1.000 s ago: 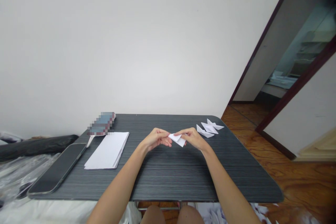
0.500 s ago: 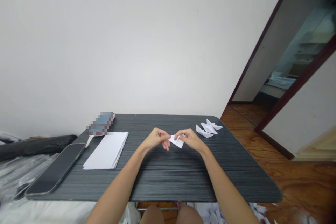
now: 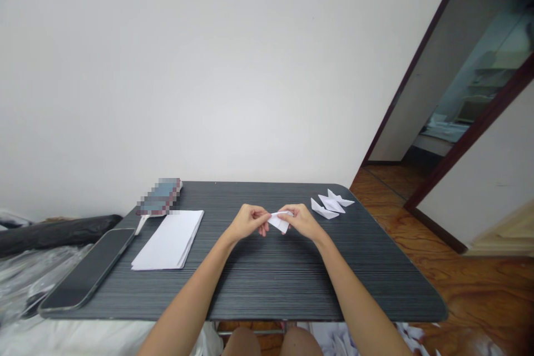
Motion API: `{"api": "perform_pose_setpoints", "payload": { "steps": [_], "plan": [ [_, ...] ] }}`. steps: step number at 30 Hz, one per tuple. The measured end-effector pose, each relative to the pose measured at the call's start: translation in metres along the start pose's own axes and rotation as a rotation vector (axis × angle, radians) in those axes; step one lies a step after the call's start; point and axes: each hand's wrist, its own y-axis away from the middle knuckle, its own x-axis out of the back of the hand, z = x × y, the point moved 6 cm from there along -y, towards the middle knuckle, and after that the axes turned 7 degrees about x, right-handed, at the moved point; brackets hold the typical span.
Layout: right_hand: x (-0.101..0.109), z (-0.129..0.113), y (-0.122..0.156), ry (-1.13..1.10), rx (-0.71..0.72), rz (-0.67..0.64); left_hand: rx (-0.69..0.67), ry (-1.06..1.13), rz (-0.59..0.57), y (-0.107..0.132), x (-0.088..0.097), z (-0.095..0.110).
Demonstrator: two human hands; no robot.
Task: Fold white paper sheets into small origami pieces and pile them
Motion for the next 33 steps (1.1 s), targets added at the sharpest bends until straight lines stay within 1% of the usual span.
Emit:
{"api": "perform_pose_setpoints", "payload": {
  "steps": [4,7,9,11,14,16,18,20,23,25,28,33],
  "plan": [
    [-0.003,0.001,0.0,-0.007,-0.013,-0.02,-0.034,-0.131,0.04,0.002,0.001,0.002],
    [-0.007,0.004,-0.001,-0.036,-0.023,-0.029,-0.029,-0.144,0.041,0.001,0.001,-0.001],
    [-0.009,0.007,-0.002,-0.052,-0.02,-0.024,-0.023,-0.103,0.036,0.0,0.003,-0.004],
    [-0.007,0.009,-0.003,-0.064,-0.018,0.004,-0.021,-0.013,0.059,-0.002,0.01,-0.005],
    [0.002,0.013,-0.003,-0.103,-0.014,0.103,-0.073,0.167,0.15,-0.004,0.024,-0.004],
    [0.005,0.016,-0.004,-0.168,-0.018,0.161,-0.123,0.224,0.177,-0.005,0.029,-0.001],
    [0.003,0.019,-0.005,-0.255,-0.039,0.169,-0.132,0.2,0.157,-0.006,0.026,-0.001],
    [-0.003,0.021,-0.007,-0.327,-0.06,0.145,-0.11,0.149,0.149,-0.008,0.021,-0.003],
    [-0.009,0.02,-0.008,-0.376,-0.047,0.139,-0.088,0.126,0.214,-0.008,0.019,-0.006],
    [-0.01,0.017,-0.008,-0.381,-0.019,0.146,-0.089,0.135,0.249,-0.008,0.019,-0.007],
    [-0.011,0.013,-0.007,-0.365,0.004,0.138,-0.099,0.149,0.27,-0.009,0.02,-0.008],
    [-0.014,0.017,-0.006,-0.316,-0.037,0.108,-0.086,0.189,0.313,-0.01,0.024,-0.012]
  ]
}}
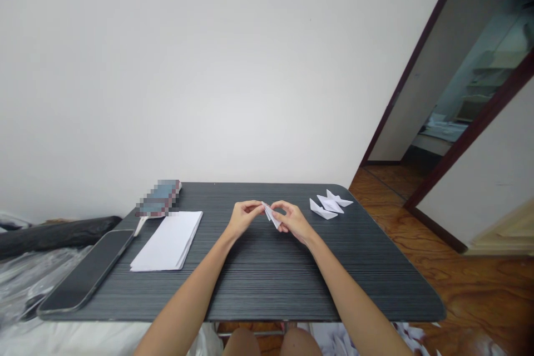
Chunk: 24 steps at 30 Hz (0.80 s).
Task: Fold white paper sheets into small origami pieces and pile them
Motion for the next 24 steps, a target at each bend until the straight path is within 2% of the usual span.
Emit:
{"api": "perform_pose_setpoints", "payload": {
  "steps": [5,10,19,24],
  "plan": [
    [-0.001,0.002,-0.001,-0.072,-0.002,-0.002,0.019,0.056,0.022,0.0,0.0,-0.004],
    [-0.009,0.001,0.0,-0.197,-0.073,-0.036,0.015,0.012,0.038,-0.001,-0.001,-0.004],
    [-0.01,0.004,0.0,-0.27,-0.102,0.001,0.033,0.075,-0.02,-0.003,-0.006,-0.009],
    [-0.014,0.009,0.003,-0.314,-0.191,-0.061,0.051,0.102,-0.034,-0.003,-0.008,-0.011]
  ]
}}
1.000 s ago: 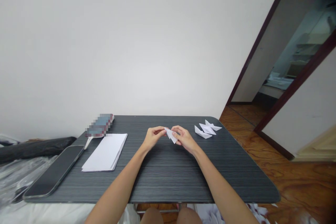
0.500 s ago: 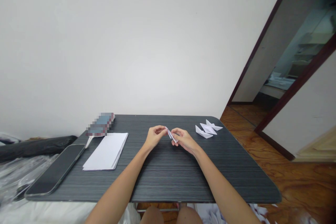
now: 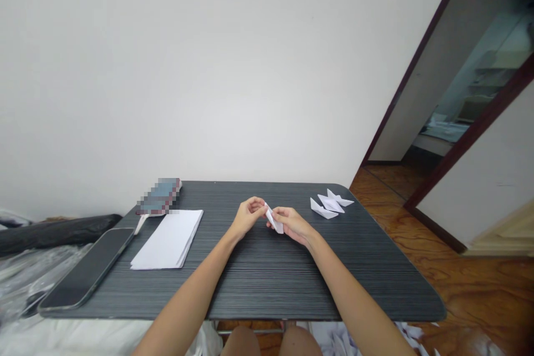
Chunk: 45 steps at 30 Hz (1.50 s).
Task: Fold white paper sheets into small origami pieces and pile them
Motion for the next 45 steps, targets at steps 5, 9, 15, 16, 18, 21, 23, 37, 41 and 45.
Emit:
{"api": "perform_pose_setpoints", "payload": {
  "steps": [5,9,15,16,18,21,23,37,41,45],
  "plan": [
    [0.009,0.0,-0.003,0.201,0.067,0.054,-0.009,-0.175,0.007,-0.001,0.002,-0.005],
    [0.014,-0.003,-0.005,0.592,0.206,0.066,-0.128,-0.622,-0.025,0.002,-0.003,-0.005],
    [0.016,-0.002,-0.004,1.118,0.315,0.091,-0.339,-1.019,-0.241,0.018,-0.019,-0.001],
    [0.016,-0.002,-0.004,1.165,0.312,0.095,-0.364,-1.048,-0.29,0.021,-0.021,0.0],
    [0.016,-0.002,-0.003,1.259,0.311,0.094,-0.392,-1.102,-0.358,0.024,-0.024,0.001],
    [0.014,-0.007,0.0,1.375,0.321,0.089,-0.42,-1.191,-0.38,0.026,-0.025,0.001],
    [0.012,-0.012,0.003,1.407,0.334,0.049,-0.448,-1.249,-0.373,0.026,-0.026,0.002],
    [-0.004,-0.022,0.015,1.301,0.39,-0.217,-0.433,-1.237,-0.301,0.022,-0.023,0.003],
    [0.002,-0.023,0.012,1.229,0.41,-0.151,-0.415,-1.149,-0.331,0.023,-0.019,0.003],
    [0.011,-0.022,0.007,1.201,0.395,-0.092,-0.359,-1.052,-0.291,0.018,-0.012,0.001]
  ]
}}
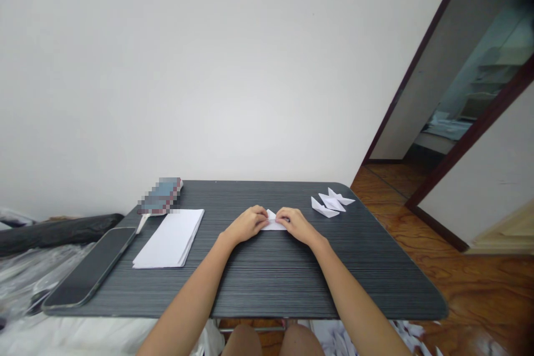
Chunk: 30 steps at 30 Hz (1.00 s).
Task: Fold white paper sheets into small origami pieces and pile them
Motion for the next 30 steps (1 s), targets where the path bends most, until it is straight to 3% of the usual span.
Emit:
{"api": "perform_pose_setpoints", "payload": {
  "steps": [6,16,19,24,30],
  "plan": [
    [-0.001,0.015,0.0,0.043,-0.113,0.037,0.14,0.105,0.027,-0.004,0.001,-0.021],
    [-0.004,0.019,-0.002,0.173,-0.098,0.05,0.26,0.032,0.093,-0.003,-0.002,-0.035],
    [-0.005,0.019,-0.002,0.261,-0.126,0.041,0.267,-0.041,0.1,-0.002,-0.004,-0.033],
    [-0.001,0.006,-0.005,0.499,-0.127,0.15,0.311,-0.22,0.115,0.001,-0.004,-0.022],
    [-0.021,-0.012,-0.009,0.483,0.009,-0.006,0.197,-0.267,0.077,-0.003,-0.006,-0.006]
  ]
}}
